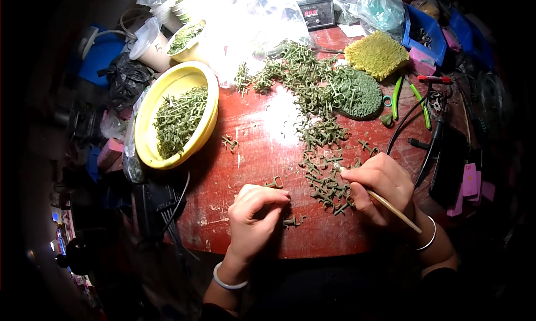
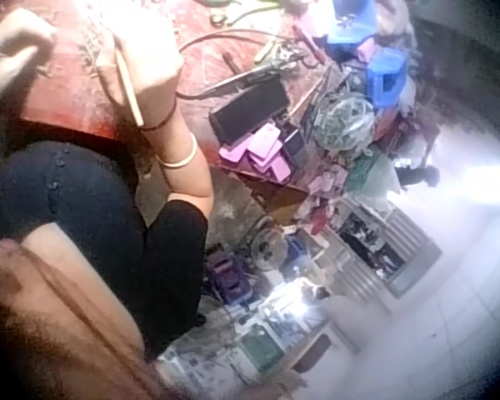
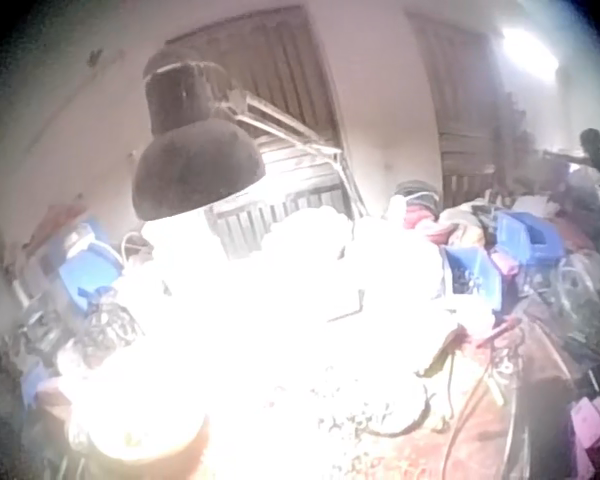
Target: The person assembles small green sprigs by hand using a brush and a heated soldering tool on a cluttered workbench.
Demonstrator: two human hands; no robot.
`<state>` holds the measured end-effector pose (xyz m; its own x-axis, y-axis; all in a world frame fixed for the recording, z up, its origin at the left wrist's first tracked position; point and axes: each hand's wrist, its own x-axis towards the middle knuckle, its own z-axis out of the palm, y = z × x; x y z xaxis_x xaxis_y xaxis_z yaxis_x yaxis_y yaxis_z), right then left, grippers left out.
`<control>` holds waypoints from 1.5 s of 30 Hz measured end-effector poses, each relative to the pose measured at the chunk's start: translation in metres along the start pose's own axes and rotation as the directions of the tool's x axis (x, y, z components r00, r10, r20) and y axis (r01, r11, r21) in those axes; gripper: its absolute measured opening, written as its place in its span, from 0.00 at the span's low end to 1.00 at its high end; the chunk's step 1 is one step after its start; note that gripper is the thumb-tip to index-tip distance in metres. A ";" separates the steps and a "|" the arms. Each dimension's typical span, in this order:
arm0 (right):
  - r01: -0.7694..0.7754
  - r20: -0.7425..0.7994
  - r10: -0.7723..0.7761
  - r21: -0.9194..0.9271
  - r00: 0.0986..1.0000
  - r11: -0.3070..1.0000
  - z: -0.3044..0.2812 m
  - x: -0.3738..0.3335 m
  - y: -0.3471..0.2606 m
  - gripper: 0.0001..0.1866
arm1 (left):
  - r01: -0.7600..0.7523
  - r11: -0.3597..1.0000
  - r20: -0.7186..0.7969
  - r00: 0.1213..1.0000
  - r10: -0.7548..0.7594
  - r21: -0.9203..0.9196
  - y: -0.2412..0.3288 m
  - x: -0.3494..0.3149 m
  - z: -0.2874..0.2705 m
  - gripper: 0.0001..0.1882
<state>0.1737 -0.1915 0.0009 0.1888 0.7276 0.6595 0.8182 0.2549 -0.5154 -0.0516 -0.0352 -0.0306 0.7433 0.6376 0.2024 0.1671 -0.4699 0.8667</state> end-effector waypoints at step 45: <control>0.033 0.047 -0.031 -0.028 0.998 0.999 0.001 -0.002 -0.002 0.10 | -0.197 0.899 -0.080 0.966 0.246 0.391 0.005 -0.002 0.012 0.18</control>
<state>0.1715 -0.1929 -0.0003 0.1372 0.7486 0.6487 0.8389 0.2605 -0.4780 -0.0442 -0.0464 -0.0323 0.7071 0.5491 0.4456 0.2569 -0.7866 0.5615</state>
